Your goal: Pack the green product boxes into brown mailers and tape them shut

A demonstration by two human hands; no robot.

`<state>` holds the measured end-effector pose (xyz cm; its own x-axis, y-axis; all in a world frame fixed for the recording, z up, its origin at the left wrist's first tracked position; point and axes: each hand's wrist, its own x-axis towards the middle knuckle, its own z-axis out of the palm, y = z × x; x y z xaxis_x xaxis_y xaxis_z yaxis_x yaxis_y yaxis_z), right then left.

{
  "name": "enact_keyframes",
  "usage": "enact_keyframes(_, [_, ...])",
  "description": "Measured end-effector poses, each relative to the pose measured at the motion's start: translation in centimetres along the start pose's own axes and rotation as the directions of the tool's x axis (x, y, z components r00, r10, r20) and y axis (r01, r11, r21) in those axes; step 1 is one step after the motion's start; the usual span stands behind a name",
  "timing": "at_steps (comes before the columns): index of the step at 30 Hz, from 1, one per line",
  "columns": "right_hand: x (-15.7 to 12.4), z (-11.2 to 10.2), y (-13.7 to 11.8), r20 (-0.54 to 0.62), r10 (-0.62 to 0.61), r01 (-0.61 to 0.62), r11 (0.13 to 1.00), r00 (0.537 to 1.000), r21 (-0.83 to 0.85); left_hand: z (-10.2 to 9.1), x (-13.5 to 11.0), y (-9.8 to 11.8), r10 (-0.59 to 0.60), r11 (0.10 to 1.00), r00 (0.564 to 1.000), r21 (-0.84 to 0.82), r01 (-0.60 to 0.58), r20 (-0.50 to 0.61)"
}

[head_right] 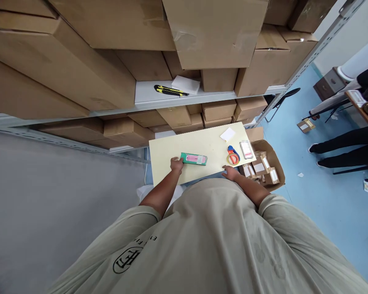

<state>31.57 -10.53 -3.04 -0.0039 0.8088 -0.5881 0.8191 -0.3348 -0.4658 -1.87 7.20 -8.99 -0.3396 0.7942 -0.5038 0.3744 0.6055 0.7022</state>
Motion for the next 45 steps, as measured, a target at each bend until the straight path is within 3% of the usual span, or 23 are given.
enact_keyframes(2, [-0.3,-0.1,0.8,0.008,0.005,-0.005,1.0,1.0,-0.003,1.1,-0.2,1.3,0.035,0.998,0.999,0.048,-0.033,-0.032])
enact_keyframes(4, [-0.6,-0.2,1.6,0.012,0.005,-0.005,1.0,1.0,0.003,2.5,-1.1,2.7,0.122,0.976,0.993,0.18,-0.121,0.007])
enact_keyframes(7, [-0.9,-0.5,2.4,0.006,-0.003,0.003,1.0,1.0,-0.001,5.2,-3.7,4.4,0.239,0.818,0.946,0.479,-0.318,0.219])
enact_keyframes(10, [-1.1,-0.9,3.2,0.006,-0.006,0.006,1.0,1.0,-0.011,7.9,-6.7,4.9,0.307,0.573,0.833,0.609,-0.548,0.461])
enact_keyframes(13, [-1.2,-1.0,4.0,0.007,-0.015,0.015,1.0,1.0,-0.026,9.6,-8.8,4.8,0.299,0.379,0.714,0.608,-0.698,0.634])
enact_keyframes(16, [-1.4,-1.1,5.0,0.015,-0.014,0.015,0.998,1.0,-0.06,9.3,-8.5,4.7,0.298,0.311,0.652,0.575,-0.756,0.697])
enact_keyframes(19, [-1.7,-1.0,5.8,0.009,0.001,0.0,0.997,1.0,-0.082,6.6,-5.6,4.9,0.319,0.273,0.612,0.548,-0.79,0.724])
enact_keyframes(24, [-2.9,-0.4,6.5,-0.021,0.02,-0.022,0.998,1.0,-0.061,-1.3,1.4,4.9,0.276,0.273,0.673,0.615,-0.74,0.687])
enact_keyframes(27, [-3.9,0.2,6.5,-0.017,0.054,-0.055,0.997,0.998,-0.056,-5.6,4.2,4.5,0.273,0.28,0.69,0.631,-0.724,0.67])
enact_keyframes(29, [-4.7,0.6,6.3,-0.015,0.079,-0.08,0.995,0.997,-0.056,-7.3,5.1,4.3,0.263,0.3,0.699,0.633,-0.714,0.665])
enact_keyframes(32, [-5.6,1.0,5.5,-0.02,0.117,-0.118,0.992,0.993,-0.05,-8.1,5.2,4.5,0.251,0.335,0.715,0.634,-0.697,0.653])
enact_keyframes(35, [-6.0,1.1,4.5,-0.037,0.124,-0.125,0.991,0.992,-0.05,-7.6,4.1,4.9,0.274,0.345,0.733,0.648,-0.679,0.622])
enact_keyframes(39, [-5.6,0.6,3.3,-0.057,0.118,-0.122,0.99,0.991,-0.077,-6.6,0.2,3.6,0.408,0.375,0.704,0.596,-0.71,0.582])
enact_keyframes(42, [-4.7,-1.0,3.5,-0.124,0.136,-0.149,0.983,0.983,-0.102,-6.3,-4.5,0.1,0.467,0.409,0.704,0.576,-0.708,0.535])
enact_keyframes(45, [-3.4,-4.2,5.1,-0.224,0.158,-0.187,0.976,0.962,-0.115,-6.8,-9.3,-5.2,0.418,0.446,0.737,0.587,-0.676,0.531])
